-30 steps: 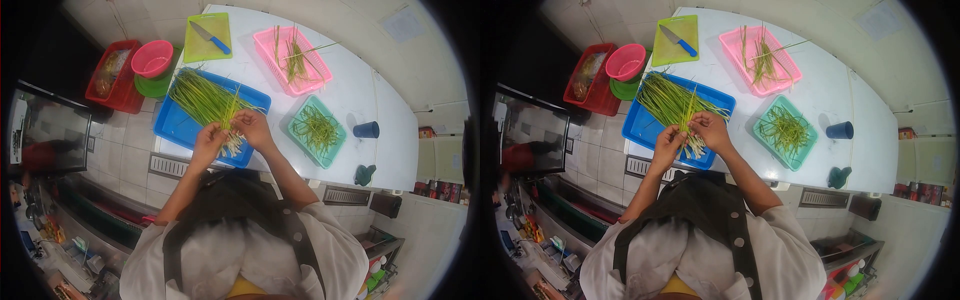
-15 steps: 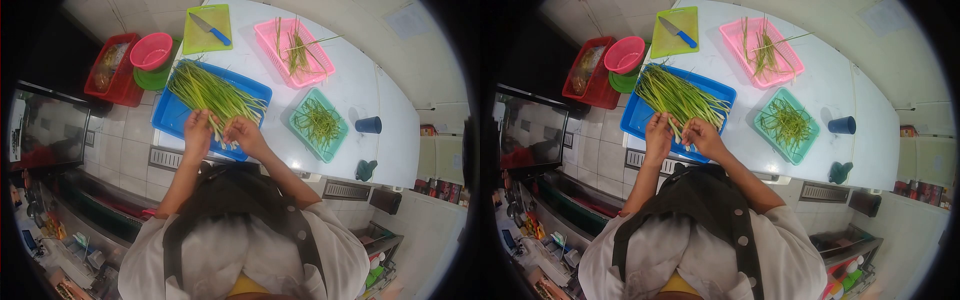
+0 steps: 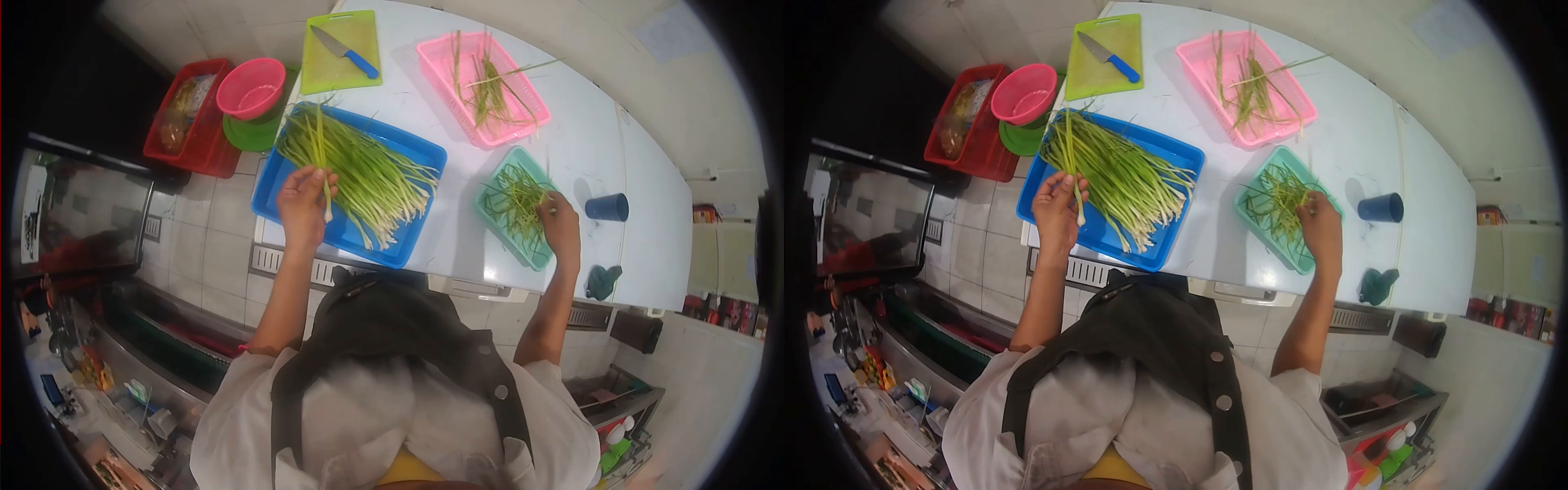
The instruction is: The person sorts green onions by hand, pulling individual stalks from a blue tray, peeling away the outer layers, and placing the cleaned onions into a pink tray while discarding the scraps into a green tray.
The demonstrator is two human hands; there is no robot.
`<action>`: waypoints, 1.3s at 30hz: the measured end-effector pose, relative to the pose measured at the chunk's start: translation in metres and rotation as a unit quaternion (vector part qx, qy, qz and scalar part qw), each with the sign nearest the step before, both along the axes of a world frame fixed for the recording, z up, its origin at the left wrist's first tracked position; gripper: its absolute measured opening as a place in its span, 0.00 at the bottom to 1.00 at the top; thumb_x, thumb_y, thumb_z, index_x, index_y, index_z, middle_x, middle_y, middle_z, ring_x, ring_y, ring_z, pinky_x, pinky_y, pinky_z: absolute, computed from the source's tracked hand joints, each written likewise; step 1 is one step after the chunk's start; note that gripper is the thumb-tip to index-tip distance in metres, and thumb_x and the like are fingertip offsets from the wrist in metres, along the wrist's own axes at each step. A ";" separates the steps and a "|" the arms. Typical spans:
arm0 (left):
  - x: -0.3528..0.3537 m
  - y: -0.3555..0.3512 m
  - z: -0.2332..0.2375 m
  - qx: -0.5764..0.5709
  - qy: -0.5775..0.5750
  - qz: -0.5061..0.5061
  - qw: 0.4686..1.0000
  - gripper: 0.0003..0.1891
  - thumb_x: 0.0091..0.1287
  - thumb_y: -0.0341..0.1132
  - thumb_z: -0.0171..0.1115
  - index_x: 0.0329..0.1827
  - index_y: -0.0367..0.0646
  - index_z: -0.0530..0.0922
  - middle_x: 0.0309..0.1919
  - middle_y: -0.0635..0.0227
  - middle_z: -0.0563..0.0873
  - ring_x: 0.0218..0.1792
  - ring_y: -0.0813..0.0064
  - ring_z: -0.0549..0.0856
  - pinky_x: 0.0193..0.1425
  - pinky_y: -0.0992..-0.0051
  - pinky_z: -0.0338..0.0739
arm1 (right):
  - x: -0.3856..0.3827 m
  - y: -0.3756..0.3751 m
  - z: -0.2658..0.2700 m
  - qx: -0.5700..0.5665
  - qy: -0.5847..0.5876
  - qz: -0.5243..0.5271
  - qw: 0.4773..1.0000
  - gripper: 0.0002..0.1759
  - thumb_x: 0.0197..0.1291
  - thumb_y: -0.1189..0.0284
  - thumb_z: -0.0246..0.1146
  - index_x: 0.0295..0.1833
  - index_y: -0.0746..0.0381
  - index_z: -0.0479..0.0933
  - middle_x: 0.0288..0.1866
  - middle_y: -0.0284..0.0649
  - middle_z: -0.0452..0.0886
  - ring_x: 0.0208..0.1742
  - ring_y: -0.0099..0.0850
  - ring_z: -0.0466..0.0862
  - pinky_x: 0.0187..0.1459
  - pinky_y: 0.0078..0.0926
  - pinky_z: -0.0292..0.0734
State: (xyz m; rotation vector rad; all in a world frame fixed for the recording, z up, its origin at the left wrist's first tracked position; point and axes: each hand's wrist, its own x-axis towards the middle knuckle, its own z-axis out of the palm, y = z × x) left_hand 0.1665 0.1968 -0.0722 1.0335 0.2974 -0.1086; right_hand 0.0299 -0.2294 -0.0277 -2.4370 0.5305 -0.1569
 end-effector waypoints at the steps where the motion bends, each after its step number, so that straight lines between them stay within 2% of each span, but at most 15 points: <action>1: -0.005 -0.010 0.002 0.000 0.001 -0.022 1.000 0.14 0.69 0.28 0.66 0.54 0.35 0.76 0.46 0.57 0.86 0.45 0.68 0.87 0.46 0.72 0.85 | -0.003 -0.003 -0.006 -0.158 -0.036 0.031 0.986 0.18 0.64 0.74 0.64 0.58 0.67 0.76 0.45 0.45 0.84 0.40 0.29 0.85 0.40 0.27 0.81; 2: -0.010 -0.020 0.003 0.000 0.002 -0.044 0.999 0.13 0.68 0.27 0.66 0.54 0.35 0.77 0.46 0.57 0.86 0.45 0.68 0.87 0.47 0.72 0.85 | -0.005 -0.007 -0.010 -0.312 -0.068 0.062 0.946 0.20 0.63 0.74 0.64 0.60 0.68 0.75 0.47 0.47 0.84 0.41 0.31 0.86 0.42 0.28 0.81; 3: -0.015 -0.030 0.004 -0.008 -0.001 -0.064 0.998 0.12 0.68 0.27 0.66 0.52 0.35 0.78 0.44 0.59 0.86 0.43 0.69 0.87 0.48 0.70 0.86 | 0.006 0.006 -0.012 -0.141 -0.029 0.029 0.989 0.21 0.63 0.72 0.66 0.60 0.67 0.76 0.51 0.49 0.84 0.45 0.34 0.86 0.46 0.30 0.81; 5: -0.025 -0.047 0.002 -0.033 -0.004 -0.101 0.994 0.10 0.69 0.29 0.67 0.50 0.36 0.79 0.42 0.62 0.86 0.42 0.71 0.88 0.48 0.70 0.87 | 0.027 0.058 0.000 0.162 -0.020 0.055 0.985 0.21 0.63 0.71 0.67 0.60 0.65 0.77 0.50 0.46 0.84 0.45 0.32 0.86 0.48 0.29 0.80; 7: -0.033 -0.060 -0.006 -0.053 -0.016 -0.136 0.989 0.09 0.69 0.30 0.67 0.49 0.37 0.81 0.40 0.67 0.86 0.40 0.75 0.87 0.47 0.70 0.86 | 0.043 0.111 -0.002 0.240 -0.029 0.171 0.955 0.17 0.65 0.70 0.66 0.57 0.66 0.79 0.46 0.41 0.86 0.42 0.29 0.85 0.46 0.28 0.81; 9: -0.039 -0.069 -0.005 -0.023 -0.001 -0.167 0.986 0.09 0.69 0.30 0.67 0.49 0.38 0.81 0.39 0.70 0.86 0.39 0.78 0.86 0.46 0.72 0.85 | 0.055 0.156 -0.027 0.401 -0.053 0.226 0.886 0.16 0.65 0.71 0.67 0.55 0.68 0.79 0.41 0.40 0.85 0.42 0.26 0.84 0.44 0.23 0.79; 12: -0.046 -0.070 -0.001 -0.009 0.001 -0.194 0.981 0.09 0.70 0.32 0.66 0.49 0.40 0.81 0.39 0.73 0.85 0.38 0.82 0.84 0.43 0.76 0.81 | 0.063 0.189 -0.036 0.499 -0.016 0.198 0.844 0.07 0.66 0.74 0.65 0.43 0.67 0.77 0.36 0.35 0.82 0.39 0.19 0.81 0.37 0.20 0.76; 15: -0.045 -0.063 0.001 -0.002 0.017 -0.175 0.984 0.10 0.71 0.34 0.66 0.50 0.41 0.79 0.39 0.73 0.85 0.40 0.82 0.84 0.44 0.77 0.81 | 0.067 0.200 -0.050 0.514 -0.060 0.167 0.839 0.04 0.68 0.76 0.63 0.42 0.65 0.75 0.36 0.34 0.81 0.39 0.17 0.79 0.37 0.19 0.74; 19: -0.045 -0.051 -0.001 0.020 0.002 -0.182 0.983 0.12 0.72 0.37 0.65 0.50 0.41 0.77 0.40 0.72 0.84 0.42 0.82 0.83 0.47 0.77 0.80 | 0.065 0.206 -0.038 0.537 -0.050 0.100 0.836 0.03 0.68 0.78 0.60 0.45 0.65 0.75 0.38 0.33 0.82 0.40 0.18 0.80 0.41 0.18 0.75; 25: -0.041 -0.049 -0.011 0.025 -0.016 -0.181 0.983 0.12 0.73 0.38 0.64 0.51 0.39 0.76 0.40 0.71 0.84 0.42 0.83 0.83 0.46 0.78 0.80 | 0.062 0.219 -0.057 0.531 -0.088 0.163 0.827 0.09 0.65 0.80 0.63 0.49 0.66 0.75 0.38 0.33 0.82 0.39 0.18 0.80 0.40 0.19 0.76; 28: -0.040 -0.050 -0.010 0.022 -0.014 -0.184 0.983 0.12 0.72 0.36 0.64 0.52 0.39 0.76 0.41 0.70 0.84 0.41 0.82 0.83 0.45 0.78 0.81 | 0.057 0.217 -0.055 0.496 -0.076 0.169 0.848 0.12 0.64 0.79 0.65 0.51 0.67 0.75 0.37 0.34 0.82 0.36 0.19 0.80 0.36 0.20 0.77; 31: -0.039 -0.055 -0.014 0.049 -0.009 -0.200 0.979 0.13 0.71 0.31 0.65 0.53 0.38 0.75 0.41 0.69 0.84 0.40 0.81 0.84 0.44 0.78 0.81 | 0.053 0.209 -0.064 0.362 -0.103 0.201 0.904 0.13 0.64 0.78 0.66 0.52 0.67 0.75 0.37 0.34 0.82 0.33 0.22 0.82 0.34 0.22 0.77; 34: -0.045 -0.072 0.003 0.084 -0.011 -0.195 0.977 0.13 0.68 0.26 0.67 0.53 0.39 0.74 0.40 0.67 0.84 0.40 0.79 0.84 0.45 0.77 0.82 | 0.043 0.196 -0.054 0.351 -0.086 0.151 0.920 0.13 0.63 0.76 0.67 0.51 0.65 0.76 0.38 0.34 0.83 0.34 0.24 0.83 0.34 0.23 0.78; 37: -0.042 -0.098 0.000 0.073 -0.064 -0.178 0.979 0.13 0.67 0.24 0.67 0.49 0.41 0.72 0.38 0.66 0.84 0.40 0.77 0.84 0.48 0.74 0.82 | 0.037 0.176 -0.060 0.540 -0.130 -0.007 0.831 0.08 0.65 0.76 0.64 0.49 0.62 0.77 0.39 0.34 0.83 0.36 0.25 0.83 0.36 0.24 0.79; 39: -0.039 -0.115 -0.008 0.046 -0.099 -0.174 0.979 0.12 0.68 0.24 0.67 0.46 0.41 0.71 0.38 0.65 0.83 0.40 0.76 0.83 0.50 0.73 0.82 | 0.035 0.150 -0.059 0.604 -0.230 -0.123 0.753 0.05 0.68 0.75 0.61 0.48 0.60 0.76 0.40 0.34 0.82 0.36 0.25 0.83 0.37 0.24 0.80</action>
